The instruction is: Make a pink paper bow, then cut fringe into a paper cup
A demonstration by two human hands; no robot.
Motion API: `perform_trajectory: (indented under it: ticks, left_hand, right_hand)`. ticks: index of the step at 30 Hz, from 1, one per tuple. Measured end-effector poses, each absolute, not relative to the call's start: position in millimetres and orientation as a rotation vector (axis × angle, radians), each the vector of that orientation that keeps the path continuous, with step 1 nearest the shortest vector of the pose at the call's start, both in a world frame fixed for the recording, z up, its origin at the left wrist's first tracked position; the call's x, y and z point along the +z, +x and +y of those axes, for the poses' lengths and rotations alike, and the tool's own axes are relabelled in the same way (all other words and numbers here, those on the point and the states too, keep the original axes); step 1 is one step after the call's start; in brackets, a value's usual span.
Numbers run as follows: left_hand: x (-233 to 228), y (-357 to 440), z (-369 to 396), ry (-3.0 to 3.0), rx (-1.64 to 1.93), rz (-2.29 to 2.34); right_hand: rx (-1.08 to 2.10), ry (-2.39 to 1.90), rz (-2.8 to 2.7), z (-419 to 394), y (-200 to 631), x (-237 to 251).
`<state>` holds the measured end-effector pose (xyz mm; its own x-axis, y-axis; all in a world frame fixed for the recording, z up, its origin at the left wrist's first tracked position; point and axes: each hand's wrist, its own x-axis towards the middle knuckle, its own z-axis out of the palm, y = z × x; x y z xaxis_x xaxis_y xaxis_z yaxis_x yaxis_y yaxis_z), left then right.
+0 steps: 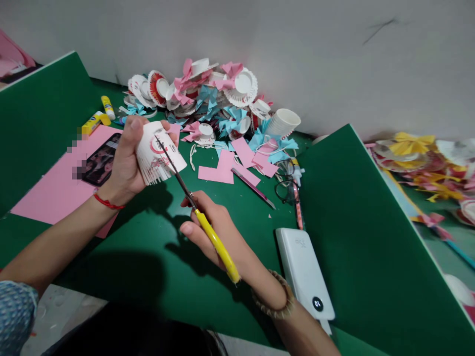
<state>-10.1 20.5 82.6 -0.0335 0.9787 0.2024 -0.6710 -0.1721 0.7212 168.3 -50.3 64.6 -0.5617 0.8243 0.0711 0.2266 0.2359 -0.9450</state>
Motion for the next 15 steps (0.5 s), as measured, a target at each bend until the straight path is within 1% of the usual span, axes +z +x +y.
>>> perform_trajectory:
  ticks: [4,15]
  left_hand:
    - [83.0,-9.8,19.5,0.849,1.608,0.518]
    - [81.4,-10.7,21.0,0.737,1.623,0.697]
  right_hand:
    - [1.323,-0.959,-1.926,-50.9,168.2,64.0]
    - [1.298,-0.987,-1.945,-51.5,168.8,63.5]
